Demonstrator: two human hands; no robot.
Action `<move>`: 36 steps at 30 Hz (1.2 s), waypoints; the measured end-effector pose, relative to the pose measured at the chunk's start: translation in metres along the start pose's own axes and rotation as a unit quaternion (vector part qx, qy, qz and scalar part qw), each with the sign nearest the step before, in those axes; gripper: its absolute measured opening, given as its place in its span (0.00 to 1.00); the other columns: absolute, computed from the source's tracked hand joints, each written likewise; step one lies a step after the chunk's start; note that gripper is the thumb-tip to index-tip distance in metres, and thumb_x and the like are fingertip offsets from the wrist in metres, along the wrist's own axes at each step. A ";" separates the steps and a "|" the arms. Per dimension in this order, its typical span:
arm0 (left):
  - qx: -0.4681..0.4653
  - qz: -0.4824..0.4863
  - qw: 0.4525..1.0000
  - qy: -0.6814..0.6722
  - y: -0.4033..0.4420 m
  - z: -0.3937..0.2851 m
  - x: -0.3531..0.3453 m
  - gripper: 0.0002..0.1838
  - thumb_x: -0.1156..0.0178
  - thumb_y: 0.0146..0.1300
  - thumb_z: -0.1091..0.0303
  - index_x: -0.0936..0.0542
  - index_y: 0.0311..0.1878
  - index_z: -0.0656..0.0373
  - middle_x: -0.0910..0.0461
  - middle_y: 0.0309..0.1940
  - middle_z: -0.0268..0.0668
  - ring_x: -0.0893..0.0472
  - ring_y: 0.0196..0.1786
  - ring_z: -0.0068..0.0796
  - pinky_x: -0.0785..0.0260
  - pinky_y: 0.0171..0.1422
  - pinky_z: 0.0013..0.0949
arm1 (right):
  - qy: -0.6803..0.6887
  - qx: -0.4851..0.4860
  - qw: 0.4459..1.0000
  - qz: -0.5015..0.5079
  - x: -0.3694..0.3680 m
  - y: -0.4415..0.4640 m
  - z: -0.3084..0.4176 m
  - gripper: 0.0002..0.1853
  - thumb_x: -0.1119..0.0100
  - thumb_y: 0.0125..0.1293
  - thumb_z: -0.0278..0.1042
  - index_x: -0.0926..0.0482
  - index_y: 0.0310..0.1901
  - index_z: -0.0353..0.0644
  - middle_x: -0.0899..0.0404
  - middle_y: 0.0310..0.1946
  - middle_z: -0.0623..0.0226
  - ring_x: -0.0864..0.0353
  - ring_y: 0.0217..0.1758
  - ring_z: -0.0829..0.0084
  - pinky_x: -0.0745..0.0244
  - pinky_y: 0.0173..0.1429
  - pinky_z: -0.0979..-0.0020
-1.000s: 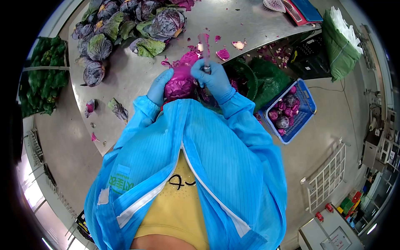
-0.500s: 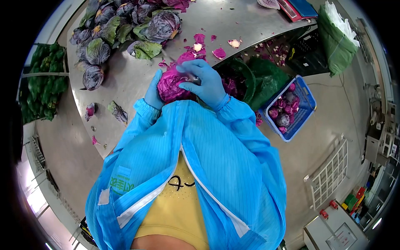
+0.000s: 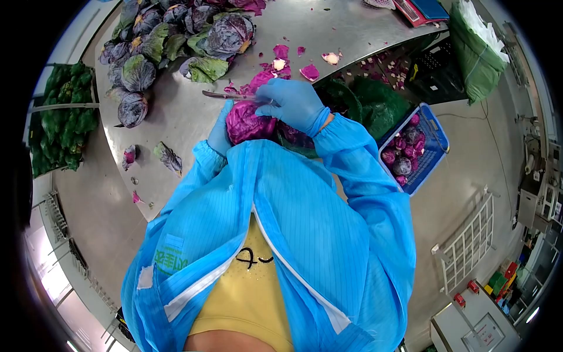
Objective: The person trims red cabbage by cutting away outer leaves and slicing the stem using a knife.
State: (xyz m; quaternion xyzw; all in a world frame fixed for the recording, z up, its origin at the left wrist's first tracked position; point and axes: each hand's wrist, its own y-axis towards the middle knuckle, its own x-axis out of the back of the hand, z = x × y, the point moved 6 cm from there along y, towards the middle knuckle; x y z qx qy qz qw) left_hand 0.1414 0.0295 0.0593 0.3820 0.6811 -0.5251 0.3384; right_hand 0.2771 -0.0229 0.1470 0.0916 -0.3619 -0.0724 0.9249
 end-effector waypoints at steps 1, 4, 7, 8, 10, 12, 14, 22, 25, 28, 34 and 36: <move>0.006 0.012 1.000 -0.005 -0.002 0.000 -0.004 0.32 0.60 0.70 0.43 0.38 0.67 0.57 0.33 0.63 0.46 0.28 0.61 0.41 0.35 0.67 0.46 | -0.014 0.004 1.000 -0.007 0.000 0.001 0.001 0.17 0.33 0.53 0.45 0.19 0.42 0.44 0.21 0.34 0.68 0.21 0.32 0.69 0.26 0.36 0.72; -0.135 -0.028 0.945 0.295 -0.007 -0.009 -0.019 0.33 0.62 0.70 0.43 0.38 0.68 0.58 0.32 0.63 0.46 0.28 0.61 0.40 0.35 0.67 0.46 | -0.107 0.048 0.993 0.000 -0.003 0.001 0.005 0.14 0.40 0.59 0.43 0.21 0.45 0.50 0.21 0.32 0.69 0.19 0.35 0.66 0.26 0.35 0.67; 0.011 0.139 0.988 -0.063 0.012 -0.002 0.005 0.33 0.64 0.71 0.42 0.39 0.68 0.59 0.32 0.63 0.46 0.28 0.62 0.40 0.35 0.67 0.45 | -0.194 0.115 0.974 -0.014 -0.010 -0.002 0.005 0.13 0.41 0.59 0.42 0.23 0.44 0.50 0.23 0.28 0.70 0.20 0.30 0.67 0.27 0.30 0.67; 0.012 0.139 0.988 -0.063 0.011 0.000 0.010 0.33 0.64 0.71 0.42 0.39 0.68 0.59 0.32 0.63 0.46 0.28 0.62 0.40 0.35 0.67 0.45 | -0.194 0.114 0.974 -0.014 -0.013 -0.002 0.002 0.13 0.41 0.59 0.42 0.23 0.44 0.50 0.23 0.28 0.70 0.20 0.30 0.67 0.27 0.30 0.67; -0.074 0.030 0.983 0.165 0.005 -0.006 0.007 0.33 0.66 0.72 0.43 0.39 0.68 0.59 0.32 0.63 0.46 0.28 0.62 0.39 0.35 0.67 0.45 | -0.235 0.143 0.961 -0.005 -0.020 -0.002 0.000 0.12 0.41 0.57 0.40 0.26 0.42 0.49 0.25 0.27 0.69 0.21 0.27 0.68 0.28 0.27 0.66; -0.101 -0.021 0.968 0.230 0.001 -0.008 -0.001 0.33 0.68 0.72 0.43 0.39 0.68 0.59 0.32 0.62 0.46 0.28 0.62 0.38 0.35 0.67 0.45 | -0.225 0.161 0.961 -0.023 -0.022 -0.002 -0.003 0.12 0.40 0.57 0.39 0.27 0.40 0.48 0.25 0.25 0.69 0.21 0.26 0.68 0.28 0.26 0.66; -0.103 -0.034 0.969 0.220 0.001 -0.009 0.002 0.32 0.69 0.72 0.44 0.39 0.68 0.58 0.32 0.62 0.46 0.28 0.62 0.38 0.35 0.67 0.45 | -0.213 0.179 0.960 -0.040 -0.021 -0.004 -0.003 0.11 0.40 0.56 0.39 0.28 0.39 0.48 0.26 0.24 0.69 0.22 0.25 0.67 0.29 0.25 0.66; -0.137 -0.011 0.929 0.345 0.010 -0.004 0.023 0.30 0.63 0.72 0.45 0.40 0.69 0.55 0.33 0.64 0.44 0.30 0.63 0.42 0.38 0.69 0.47 | -0.136 0.147 0.979 0.042 -0.017 -0.004 -0.015 0.20 0.32 0.50 0.38 0.23 0.45 0.43 0.20 0.34 0.70 0.18 0.33 0.69 0.24 0.36 0.71; 0.067 0.134 0.978 -0.146 0.009 0.011 -0.001 0.32 0.60 0.70 0.42 0.40 0.68 0.54 0.34 0.64 0.45 0.30 0.63 0.44 0.39 0.69 0.50 | 0.018 0.058 0.997 0.051 -0.005 0.004 -0.018 0.18 0.31 0.52 0.41 0.22 0.42 0.41 0.20 0.34 0.67 0.19 0.34 0.71 0.24 0.39 0.74; 0.069 0.054 0.995 -0.046 0.011 0.015 0.006 0.35 0.58 0.67 0.38 0.39 0.68 0.55 0.34 0.64 0.46 0.30 0.63 0.46 0.40 0.69 0.52 | 0.098 0.011 0.991 0.096 -0.006 0.010 -0.025 0.19 0.29 0.52 0.42 0.22 0.40 0.39 0.21 0.33 0.66 0.23 0.32 0.74 0.25 0.41 0.76; -0.011 0.000 0.987 0.161 0.009 0.007 0.003 0.38 0.56 0.64 0.35 0.38 0.68 0.55 0.33 0.64 0.45 0.30 0.63 0.45 0.39 0.69 0.51 | 0.032 0.042 0.990 0.132 -0.008 0.010 -0.021 0.18 0.32 0.54 0.40 0.22 0.44 0.40 0.21 0.34 0.64 0.21 0.33 0.71 0.25 0.42 0.73; -0.048 0.015 0.973 0.224 0.008 0.004 0.000 0.38 0.55 0.64 0.35 0.37 0.67 0.54 0.33 0.64 0.45 0.30 0.63 0.44 0.38 0.68 0.51 | -0.068 0.062 0.988 0.127 -0.007 0.008 -0.014 0.16 0.36 0.58 0.39 0.21 0.44 0.41 0.20 0.36 0.63 0.20 0.35 0.67 0.24 0.40 0.70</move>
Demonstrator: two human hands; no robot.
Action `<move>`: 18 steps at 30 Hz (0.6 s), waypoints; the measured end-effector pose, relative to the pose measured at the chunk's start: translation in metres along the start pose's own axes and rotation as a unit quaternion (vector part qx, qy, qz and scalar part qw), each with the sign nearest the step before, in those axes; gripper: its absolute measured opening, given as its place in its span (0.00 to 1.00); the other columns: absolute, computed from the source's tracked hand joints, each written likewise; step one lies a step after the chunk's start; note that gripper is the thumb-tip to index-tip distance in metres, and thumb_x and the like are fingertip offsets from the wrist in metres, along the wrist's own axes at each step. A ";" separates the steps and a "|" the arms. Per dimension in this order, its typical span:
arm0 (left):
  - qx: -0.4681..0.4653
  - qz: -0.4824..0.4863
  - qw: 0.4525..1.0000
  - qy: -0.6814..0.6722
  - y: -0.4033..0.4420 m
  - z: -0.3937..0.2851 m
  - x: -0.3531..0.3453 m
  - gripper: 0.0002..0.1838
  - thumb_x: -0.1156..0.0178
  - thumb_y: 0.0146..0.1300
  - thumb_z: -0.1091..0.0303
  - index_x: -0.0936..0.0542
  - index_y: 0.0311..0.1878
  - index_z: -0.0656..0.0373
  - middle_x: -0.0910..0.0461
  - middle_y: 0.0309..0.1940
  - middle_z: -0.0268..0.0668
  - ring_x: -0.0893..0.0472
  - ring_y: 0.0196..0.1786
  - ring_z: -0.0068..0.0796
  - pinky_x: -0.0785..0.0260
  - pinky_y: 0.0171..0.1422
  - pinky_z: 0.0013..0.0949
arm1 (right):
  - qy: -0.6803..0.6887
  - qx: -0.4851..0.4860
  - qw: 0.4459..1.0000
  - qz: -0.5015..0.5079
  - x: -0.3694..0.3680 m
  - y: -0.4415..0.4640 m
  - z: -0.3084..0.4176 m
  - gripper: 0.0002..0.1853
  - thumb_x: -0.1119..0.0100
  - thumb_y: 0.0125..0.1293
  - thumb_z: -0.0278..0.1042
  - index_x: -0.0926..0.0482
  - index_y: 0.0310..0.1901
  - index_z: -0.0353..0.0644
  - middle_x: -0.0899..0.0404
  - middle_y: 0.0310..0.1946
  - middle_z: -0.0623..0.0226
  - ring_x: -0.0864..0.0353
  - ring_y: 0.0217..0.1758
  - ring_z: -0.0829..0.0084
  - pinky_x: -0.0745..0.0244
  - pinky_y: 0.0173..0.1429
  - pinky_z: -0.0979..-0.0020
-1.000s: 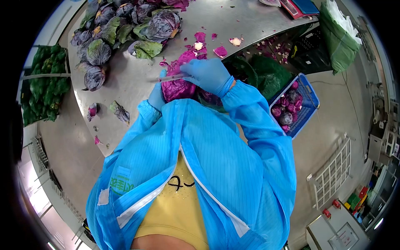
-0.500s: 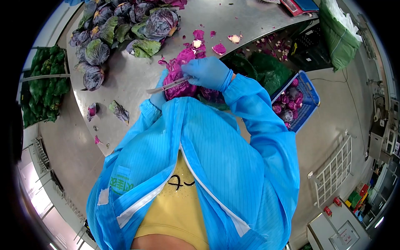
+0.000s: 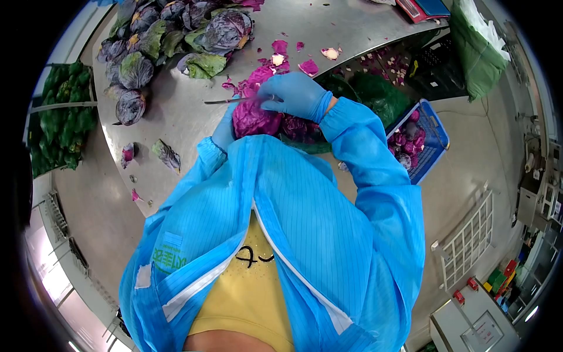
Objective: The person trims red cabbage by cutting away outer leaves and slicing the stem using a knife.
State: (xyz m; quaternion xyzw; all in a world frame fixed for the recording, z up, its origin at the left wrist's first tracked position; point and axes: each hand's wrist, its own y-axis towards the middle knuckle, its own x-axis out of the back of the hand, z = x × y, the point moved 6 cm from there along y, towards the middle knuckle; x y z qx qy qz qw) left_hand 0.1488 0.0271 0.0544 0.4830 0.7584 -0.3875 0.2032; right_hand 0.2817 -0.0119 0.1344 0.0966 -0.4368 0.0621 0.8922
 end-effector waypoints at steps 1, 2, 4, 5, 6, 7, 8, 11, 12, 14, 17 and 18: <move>0.018 -0.029 0.998 -0.052 -0.001 0.001 -0.001 0.38 0.56 0.64 0.35 0.37 0.67 0.55 0.33 0.63 0.44 0.29 0.63 0.43 0.37 0.68 0.50 | 0.000 0.003 1.000 0.002 -0.004 0.000 -0.002 0.16 0.36 0.58 0.39 0.21 0.44 0.41 0.20 0.36 0.63 0.20 0.35 0.67 0.24 0.40 0.70; 0.036 -0.057 0.992 -0.104 -0.002 0.002 -0.003 0.37 0.56 0.65 0.35 0.36 0.67 0.55 0.32 0.63 0.44 0.29 0.62 0.41 0.36 0.67 0.49 | -0.040 0.020 0.999 -0.016 -0.009 -0.001 -0.004 0.16 0.37 0.58 0.39 0.22 0.46 0.42 0.20 0.37 0.64 0.20 0.35 0.66 0.24 0.39 0.69; 0.043 -0.069 0.990 -0.120 0.000 0.003 0.000 0.37 0.56 0.65 0.35 0.36 0.67 0.55 0.31 0.63 0.44 0.28 0.62 0.40 0.35 0.67 0.48 | -0.081 0.038 0.995 -0.033 -0.011 -0.001 -0.003 0.16 0.38 0.59 0.38 0.22 0.47 0.43 0.20 0.37 0.65 0.20 0.35 0.65 0.24 0.38 0.68; 0.053 -0.079 0.986 -0.134 0.000 0.004 0.002 0.38 0.56 0.65 0.35 0.35 0.66 0.55 0.31 0.62 0.43 0.27 0.61 0.39 0.34 0.66 0.47 | -0.101 0.032 0.994 -0.024 -0.013 -0.002 -0.004 0.15 0.40 0.59 0.39 0.23 0.48 0.46 0.21 0.35 0.67 0.19 0.35 0.64 0.25 0.37 0.65; 0.052 -0.078 0.986 -0.135 0.001 0.005 0.002 0.38 0.56 0.65 0.35 0.35 0.66 0.55 0.31 0.62 0.43 0.27 0.61 0.39 0.34 0.66 0.47 | -0.120 0.027 0.992 -0.016 -0.014 -0.002 -0.004 0.15 0.42 0.60 0.39 0.24 0.49 0.50 0.21 0.34 0.68 0.19 0.35 0.62 0.25 0.35 0.62; 0.049 -0.067 0.988 -0.132 0.001 0.004 0.001 0.38 0.57 0.65 0.35 0.35 0.67 0.56 0.31 0.62 0.43 0.27 0.60 0.39 0.34 0.65 0.47 | -0.121 0.027 0.992 -0.015 -0.014 -0.002 -0.002 0.15 0.42 0.60 0.39 0.24 0.49 0.50 0.21 0.34 0.68 0.19 0.35 0.62 0.25 0.35 0.62; 0.045 -0.056 0.989 -0.128 0.002 0.004 0.001 0.39 0.58 0.65 0.34 0.36 0.67 0.56 0.30 0.62 0.43 0.26 0.60 0.38 0.33 0.65 0.46 | -0.137 0.020 0.990 -0.012 -0.013 -0.002 -0.001 0.17 0.41 0.59 0.37 0.24 0.50 0.48 0.21 0.35 0.68 0.19 0.35 0.64 0.25 0.36 0.65; 0.016 0.018 0.994 -0.110 0.020 0.015 0.029 0.40 0.59 0.64 0.33 0.36 0.67 0.57 0.31 0.62 0.43 0.26 0.60 0.38 0.34 0.65 0.46 | -0.140 0.022 0.989 -0.042 -0.010 -0.004 0.002 0.18 0.40 0.57 0.35 0.24 0.51 0.48 0.20 0.35 0.69 0.20 0.34 0.66 0.25 0.35 0.68; 0.014 0.018 0.993 -0.112 0.017 0.012 0.024 0.40 0.59 0.64 0.33 0.36 0.67 0.57 0.31 0.62 0.43 0.26 0.60 0.38 0.34 0.65 0.46 | -0.125 0.029 0.989 -0.076 -0.006 -0.006 0.004 0.17 0.40 0.57 0.35 0.23 0.50 0.48 0.20 0.35 0.70 0.20 0.33 0.66 0.25 0.34 0.68; 0.057 0.019 0.984 -0.170 0.009 0.010 0.012 0.41 0.60 0.64 0.32 0.36 0.67 0.58 0.31 0.62 0.43 0.27 0.61 0.38 0.34 0.65 0.47 | -0.157 0.031 0.984 -0.077 -0.007 -0.007 0.005 0.16 0.40 0.57 0.35 0.23 0.49 0.49 0.20 0.34 0.71 0.20 0.33 0.67 0.25 0.33 0.68; 0.035 -0.002 0.990 -0.135 0.011 0.011 0.018 0.42 0.60 0.64 0.32 0.36 0.67 0.59 0.31 0.63 0.43 0.27 0.61 0.38 0.35 0.66 0.46 | -0.166 0.045 0.981 -0.094 -0.006 -0.007 0.008 0.13 0.40 0.57 0.36 0.23 0.45 0.50 0.23 0.33 0.70 0.21 0.31 0.66 0.28 0.31 0.66; 0.033 -0.002 0.990 -0.135 0.012 0.012 0.020 0.42 0.60 0.64 0.32 0.36 0.67 0.59 0.31 0.63 0.43 0.27 0.61 0.38 0.35 0.66 0.46 | -0.142 0.058 0.982 -0.108 -0.003 -0.007 0.010 0.11 0.41 0.57 0.37 0.25 0.41 0.51 0.25 0.31 0.69 0.22 0.29 0.65 0.29 0.29 0.63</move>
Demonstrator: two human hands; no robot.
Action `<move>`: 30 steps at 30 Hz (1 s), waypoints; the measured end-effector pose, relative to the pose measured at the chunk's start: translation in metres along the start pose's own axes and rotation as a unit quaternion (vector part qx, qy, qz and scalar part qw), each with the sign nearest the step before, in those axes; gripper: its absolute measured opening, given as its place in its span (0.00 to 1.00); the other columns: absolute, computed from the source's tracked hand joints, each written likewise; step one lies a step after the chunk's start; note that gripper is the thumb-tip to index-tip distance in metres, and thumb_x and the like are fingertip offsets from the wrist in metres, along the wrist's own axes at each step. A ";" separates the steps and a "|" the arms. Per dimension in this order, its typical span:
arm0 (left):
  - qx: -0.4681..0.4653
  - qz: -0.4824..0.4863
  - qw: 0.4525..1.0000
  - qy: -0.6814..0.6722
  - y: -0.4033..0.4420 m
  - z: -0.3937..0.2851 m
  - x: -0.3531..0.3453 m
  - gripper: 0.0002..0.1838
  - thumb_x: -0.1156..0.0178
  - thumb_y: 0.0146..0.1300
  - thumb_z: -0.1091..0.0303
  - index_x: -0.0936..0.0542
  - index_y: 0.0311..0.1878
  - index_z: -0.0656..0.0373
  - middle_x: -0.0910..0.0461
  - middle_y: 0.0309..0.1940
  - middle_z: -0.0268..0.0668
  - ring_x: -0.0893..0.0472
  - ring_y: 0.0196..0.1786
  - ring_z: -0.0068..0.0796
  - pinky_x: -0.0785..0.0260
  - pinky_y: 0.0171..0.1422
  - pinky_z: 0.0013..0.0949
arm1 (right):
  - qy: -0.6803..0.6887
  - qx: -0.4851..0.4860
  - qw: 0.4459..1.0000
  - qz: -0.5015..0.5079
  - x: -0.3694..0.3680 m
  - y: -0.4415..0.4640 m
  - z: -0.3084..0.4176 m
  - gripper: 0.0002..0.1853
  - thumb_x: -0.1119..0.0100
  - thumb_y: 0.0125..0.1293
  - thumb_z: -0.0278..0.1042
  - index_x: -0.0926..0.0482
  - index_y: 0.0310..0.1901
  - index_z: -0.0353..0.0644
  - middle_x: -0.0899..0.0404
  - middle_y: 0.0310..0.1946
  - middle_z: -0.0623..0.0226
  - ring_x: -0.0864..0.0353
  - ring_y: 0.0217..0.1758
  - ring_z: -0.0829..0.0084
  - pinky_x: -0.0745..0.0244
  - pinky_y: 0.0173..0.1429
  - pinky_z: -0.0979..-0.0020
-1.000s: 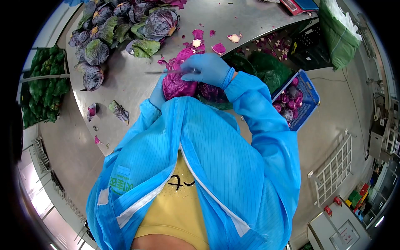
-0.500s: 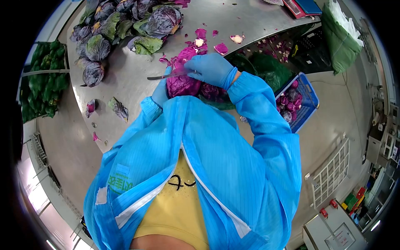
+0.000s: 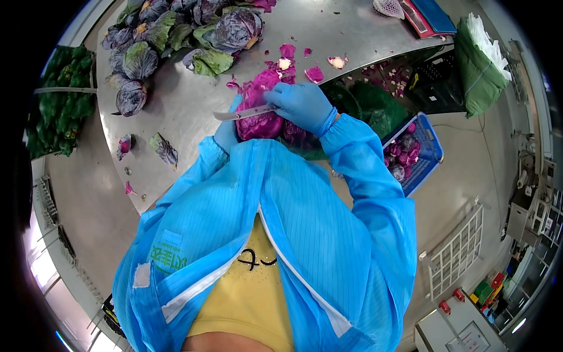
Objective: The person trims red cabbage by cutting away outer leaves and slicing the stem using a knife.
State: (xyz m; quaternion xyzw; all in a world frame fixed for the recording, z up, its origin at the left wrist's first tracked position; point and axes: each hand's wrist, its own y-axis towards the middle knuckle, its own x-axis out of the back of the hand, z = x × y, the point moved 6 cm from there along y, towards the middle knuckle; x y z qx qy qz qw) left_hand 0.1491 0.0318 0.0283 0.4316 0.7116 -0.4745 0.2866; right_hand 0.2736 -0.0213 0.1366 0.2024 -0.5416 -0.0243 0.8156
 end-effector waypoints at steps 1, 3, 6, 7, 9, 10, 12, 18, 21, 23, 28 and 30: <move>-0.017 0.020 0.999 0.032 0.001 -0.001 -0.001 0.42 0.60 0.64 0.32 0.36 0.67 0.59 0.32 0.63 0.43 0.27 0.61 0.38 0.35 0.66 0.46 | -0.001 0.001 1.000 0.000 0.002 0.000 0.000 0.11 0.41 0.57 0.37 0.25 0.41 0.51 0.25 0.31 0.69 0.22 0.29 0.65 0.29 0.29 0.63; -0.034 0.041 0.997 0.063 0.000 -0.003 -0.005 0.42 0.60 0.64 0.32 0.36 0.67 0.60 0.32 0.64 0.43 0.27 0.61 0.38 0.36 0.66 0.46 | 0.040 0.018 0.999 0.014 0.005 0.002 0.001 0.09 0.41 0.57 0.38 0.25 0.39 0.50 0.25 0.30 0.69 0.22 0.30 0.64 0.29 0.29 0.63; -0.087 0.026 0.980 0.176 -0.007 -0.009 -0.014 0.42 0.61 0.64 0.32 0.36 0.67 0.60 0.32 0.64 0.42 0.28 0.62 0.37 0.36 0.67 0.46 | 0.029 0.041 0.998 0.042 0.004 0.004 0.000 0.08 0.40 0.57 0.38 0.25 0.37 0.50 0.25 0.30 0.69 0.22 0.29 0.64 0.29 0.29 0.64; -0.071 0.029 0.981 0.177 -0.006 -0.007 -0.014 0.41 0.63 0.65 0.33 0.37 0.67 0.59 0.32 0.64 0.41 0.29 0.62 0.37 0.37 0.67 0.45 | 0.030 0.040 0.998 0.043 0.003 0.005 -0.001 0.08 0.40 0.57 0.38 0.25 0.37 0.50 0.25 0.30 0.69 0.22 0.29 0.64 0.29 0.29 0.64; -0.054 0.034 0.982 0.179 -0.008 -0.006 -0.021 0.39 0.64 0.67 0.34 0.37 0.68 0.58 0.32 0.64 0.40 0.29 0.63 0.37 0.37 0.68 0.45 | 0.094 -0.007 0.993 0.068 -0.001 0.007 -0.009 0.07 0.40 0.58 0.38 0.25 0.37 0.49 0.25 0.30 0.69 0.22 0.29 0.64 0.28 0.30 0.66; -0.070 0.018 0.981 0.182 -0.013 -0.008 -0.027 0.37 0.66 0.68 0.36 0.38 0.68 0.57 0.32 0.64 0.40 0.30 0.64 0.36 0.38 0.68 0.45 | 0.094 -0.008 0.993 0.067 -0.002 0.007 -0.009 0.07 0.40 0.58 0.38 0.25 0.37 0.49 0.25 0.30 0.69 0.22 0.29 0.64 0.28 0.30 0.66; -0.084 0.001 0.980 0.183 -0.015 -0.009 -0.029 0.35 0.67 0.70 0.39 0.38 0.68 0.55 0.33 0.64 0.39 0.31 0.64 0.36 0.38 0.69 0.45 | 0.135 -0.060 0.989 0.021 -0.001 0.005 -0.015 0.08 0.40 0.59 0.38 0.23 0.38 0.48 0.24 0.31 0.68 0.22 0.29 0.64 0.27 0.31 0.68; -0.023 0.224 0.966 -0.129 -0.006 -0.002 -0.018 0.28 0.53 0.68 0.73 0.45 0.70 0.58 0.37 0.66 0.40 0.32 0.65 0.32 0.36 0.68 0.38 | 0.129 -0.050 0.990 0.016 -0.006 0.006 -0.016 0.12 0.37 0.59 0.36 0.21 0.44 0.47 0.21 0.32 0.67 0.20 0.31 0.69 0.26 0.34 0.71; -0.160 0.073 0.958 0.228 -0.002 -0.007 -0.010 0.26 0.54 0.70 0.71 0.45 0.70 0.58 0.37 0.66 0.41 0.33 0.66 0.32 0.37 0.69 0.37 | 0.152 -0.047 0.987 0.017 -0.004 0.007 -0.017 0.11 0.37 0.59 0.37 0.21 0.42 0.45 0.22 0.32 0.66 0.21 0.32 0.69 0.26 0.35 0.71; -0.127 0.259 0.957 0.029 -0.007 -0.007 -0.029 0.24 0.61 0.73 0.64 0.45 0.71 0.57 0.38 0.67 0.40 0.34 0.67 0.33 0.39 0.70 0.37 | 0.161 -0.058 0.985 0.030 -0.003 0.010 -0.018 0.10 0.37 0.58 0.36 0.21 0.40 0.44 0.22 0.31 0.66 0.22 0.31 0.69 0.27 0.35 0.72; -0.002 0.138 0.987 -0.078 0.000 0.006 -0.025 0.31 0.61 0.70 0.45 0.43 0.70 0.53 0.38 0.67 0.40 0.34 0.67 0.37 0.44 0.72 0.45 | 0.257 -0.073 0.959 0.099 -0.008 0.017 -0.024 0.10 0.38 0.55 0.37 0.26 0.34 0.42 0.27 0.28 0.67 0.26 0.29 0.68 0.29 0.35 0.69; -0.005 0.010 1.000 -0.009 0.003 0.007 -0.010 0.36 0.58 0.67 0.37 0.40 0.69 0.51 0.36 0.67 0.41 0.33 0.66 0.41 0.44 0.72 0.51 | 0.268 -0.077 0.953 0.121 -0.006 0.018 -0.021 0.10 0.38 0.52 0.35 0.27 0.33 0.41 0.28 0.27 0.66 0.28 0.28 0.68 0.30 0.35 0.69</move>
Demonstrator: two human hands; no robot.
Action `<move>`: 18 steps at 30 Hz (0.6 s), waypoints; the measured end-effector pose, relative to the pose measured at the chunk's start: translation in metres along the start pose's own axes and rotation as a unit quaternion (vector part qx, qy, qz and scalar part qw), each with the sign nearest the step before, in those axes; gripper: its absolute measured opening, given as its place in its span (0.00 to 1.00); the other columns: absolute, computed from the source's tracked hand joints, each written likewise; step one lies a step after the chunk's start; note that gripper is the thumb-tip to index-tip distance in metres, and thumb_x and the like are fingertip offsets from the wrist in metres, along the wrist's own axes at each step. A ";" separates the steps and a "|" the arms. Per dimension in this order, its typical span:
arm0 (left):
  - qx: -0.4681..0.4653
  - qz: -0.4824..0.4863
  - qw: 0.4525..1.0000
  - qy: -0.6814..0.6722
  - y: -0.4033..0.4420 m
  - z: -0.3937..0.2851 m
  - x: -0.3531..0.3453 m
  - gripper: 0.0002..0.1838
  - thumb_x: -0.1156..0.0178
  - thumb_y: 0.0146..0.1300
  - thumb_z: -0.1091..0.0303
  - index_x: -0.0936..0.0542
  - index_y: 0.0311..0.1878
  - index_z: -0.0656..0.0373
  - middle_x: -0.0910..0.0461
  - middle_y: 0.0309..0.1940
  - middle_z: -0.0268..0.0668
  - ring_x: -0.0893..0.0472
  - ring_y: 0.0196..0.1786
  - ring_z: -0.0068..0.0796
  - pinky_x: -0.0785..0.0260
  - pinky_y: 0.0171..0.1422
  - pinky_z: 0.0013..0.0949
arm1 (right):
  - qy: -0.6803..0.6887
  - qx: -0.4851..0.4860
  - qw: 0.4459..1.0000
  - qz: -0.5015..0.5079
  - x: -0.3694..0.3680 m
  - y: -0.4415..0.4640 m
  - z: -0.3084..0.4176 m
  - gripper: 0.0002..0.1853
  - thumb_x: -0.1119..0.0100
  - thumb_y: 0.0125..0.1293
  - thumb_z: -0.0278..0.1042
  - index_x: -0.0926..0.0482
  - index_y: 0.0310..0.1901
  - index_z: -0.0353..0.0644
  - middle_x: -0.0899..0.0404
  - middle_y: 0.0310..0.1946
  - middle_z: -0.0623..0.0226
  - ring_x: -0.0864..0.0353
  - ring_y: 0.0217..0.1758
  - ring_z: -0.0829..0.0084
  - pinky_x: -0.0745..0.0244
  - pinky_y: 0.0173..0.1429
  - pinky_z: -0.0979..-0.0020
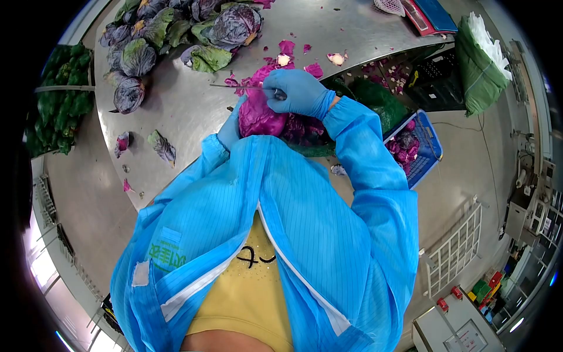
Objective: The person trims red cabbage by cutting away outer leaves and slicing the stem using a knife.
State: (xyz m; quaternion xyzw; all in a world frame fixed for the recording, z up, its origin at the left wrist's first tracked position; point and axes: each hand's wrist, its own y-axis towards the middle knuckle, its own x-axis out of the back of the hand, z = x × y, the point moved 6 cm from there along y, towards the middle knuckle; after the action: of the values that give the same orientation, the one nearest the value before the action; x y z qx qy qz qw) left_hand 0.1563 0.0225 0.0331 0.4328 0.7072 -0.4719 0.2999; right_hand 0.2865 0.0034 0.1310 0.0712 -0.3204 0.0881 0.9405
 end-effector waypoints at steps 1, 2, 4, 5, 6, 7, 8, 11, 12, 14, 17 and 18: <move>0.054 0.096 0.982 -0.156 0.002 0.005 -0.003 0.35 0.58 0.67 0.38 0.40 0.69 0.51 0.36 0.66 0.41 0.33 0.67 0.41 0.45 0.72 0.51 | 0.000 0.000 1.000 0.001 0.001 0.000 0.001 0.10 0.38 0.52 0.35 0.27 0.33 0.41 0.28 0.27 0.66 0.28 0.28 0.68 0.30 0.35 0.69; 0.105 0.188 0.927 -0.307 0.000 0.007 -0.009 0.35 0.58 0.67 0.38 0.39 0.69 0.52 0.36 0.66 0.41 0.34 0.67 0.41 0.45 0.72 0.52 | -0.004 0.015 1.000 -0.003 0.003 0.000 0.003 0.10 0.38 0.52 0.35 0.27 0.32 0.41 0.28 0.27 0.66 0.27 0.28 0.68 0.30 0.35 0.69; 0.028 0.110 0.989 -0.093 -0.005 0.002 -0.012 0.35 0.59 0.68 0.38 0.39 0.69 0.52 0.36 0.66 0.40 0.34 0.67 0.41 0.45 0.72 0.51 | -0.006 0.030 1.000 -0.007 0.004 0.001 0.005 0.10 0.38 0.52 0.36 0.27 0.32 0.41 0.28 0.27 0.66 0.27 0.28 0.67 0.29 0.35 0.69; -0.015 0.072 0.997 0.016 -0.006 -0.001 -0.011 0.34 0.59 0.68 0.38 0.39 0.69 0.52 0.36 0.66 0.40 0.34 0.67 0.41 0.45 0.72 0.51 | -0.008 0.027 1.000 -0.004 0.004 0.000 0.006 0.10 0.37 0.51 0.35 0.27 0.31 0.41 0.27 0.27 0.65 0.27 0.28 0.67 0.29 0.35 0.69; -0.049 0.025 0.990 0.127 -0.007 -0.004 -0.009 0.34 0.59 0.68 0.39 0.39 0.69 0.52 0.36 0.66 0.40 0.34 0.67 0.41 0.45 0.72 0.50 | -0.010 0.025 1.000 -0.001 0.003 -0.001 0.006 0.10 0.37 0.51 0.35 0.27 0.31 0.41 0.27 0.27 0.65 0.26 0.28 0.67 0.29 0.35 0.68; -0.033 0.015 0.994 0.099 -0.006 -0.002 -0.009 0.34 0.59 0.68 0.38 0.39 0.69 0.52 0.35 0.66 0.40 0.34 0.67 0.40 0.45 0.72 0.49 | -0.010 0.025 1.000 0.000 0.003 -0.002 0.006 0.10 0.37 0.51 0.35 0.27 0.31 0.41 0.27 0.27 0.65 0.26 0.28 0.67 0.29 0.35 0.68; -0.017 0.004 0.997 0.070 -0.006 0.001 -0.008 0.34 0.59 0.68 0.38 0.39 0.69 0.52 0.35 0.66 0.40 0.34 0.67 0.40 0.45 0.72 0.49 | -0.016 0.028 0.999 -0.008 0.004 -0.004 0.007 0.10 0.37 0.51 0.35 0.27 0.31 0.41 0.27 0.27 0.64 0.26 0.28 0.67 0.29 0.34 0.68; 0.054 0.305 0.925 -0.219 -0.001 0.005 -0.015 0.26 0.58 0.73 0.66 0.48 0.72 0.55 0.43 0.70 0.36 0.36 0.69 0.30 0.44 0.73 0.36 | -0.024 0.022 0.999 -0.009 0.005 -0.006 0.009 0.10 0.36 0.50 0.34 0.27 0.31 0.41 0.27 0.26 0.64 0.26 0.27 0.66 0.29 0.33 0.68; 0.054 0.305 0.925 -0.219 -0.002 0.005 -0.017 0.26 0.58 0.73 0.66 0.48 0.72 0.55 0.43 0.70 0.36 0.36 0.69 0.30 0.44 0.73 0.36 | -0.027 0.011 1.000 -0.004 0.005 -0.007 0.008 0.11 0.36 0.50 0.34 0.26 0.31 0.41 0.27 0.25 0.64 0.26 0.26 0.66 0.28 0.33 0.68; -0.011 0.358 0.923 -0.140 -0.007 0.000 -0.028 0.28 0.55 0.71 0.71 0.48 0.72 0.55 0.43 0.70 0.36 0.36 0.68 0.30 0.44 0.73 0.36 | -0.021 0.022 0.999 -0.015 0.004 -0.009 0.006 0.10 0.36 0.50 0.34 0.26 0.31 0.41 0.28 0.25 0.66 0.29 0.25 0.71 0.30 0.31 0.70; -0.014 0.357 0.926 -0.124 -0.006 0.004 -0.022 0.30 0.52 0.69 0.73 0.49 0.72 0.55 0.42 0.70 0.37 0.35 0.68 0.30 0.43 0.72 0.36 | -0.022 0.031 0.999 -0.023 0.003 -0.012 0.005 0.09 0.37 0.51 0.33 0.25 0.31 0.41 0.29 0.26 0.68 0.30 0.23 0.74 0.31 0.30 0.73; -0.008 0.351 0.928 -0.128 -0.005 0.005 -0.019 0.30 0.51 0.68 0.73 0.49 0.72 0.55 0.42 0.70 0.37 0.35 0.68 0.30 0.42 0.72 0.36 | -0.030 0.031 0.999 -0.020 0.003 -0.013 0.005 0.09 0.37 0.51 0.33 0.25 0.32 0.41 0.28 0.26 0.67 0.29 0.24 0.74 0.31 0.30 0.73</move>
State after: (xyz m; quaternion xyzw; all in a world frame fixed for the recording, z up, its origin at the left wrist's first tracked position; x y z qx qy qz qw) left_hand 0.1603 0.0109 0.0497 0.5870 0.4695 -0.3822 0.5375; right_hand 0.2884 -0.0095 0.1359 0.1096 -0.3445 0.0771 0.9292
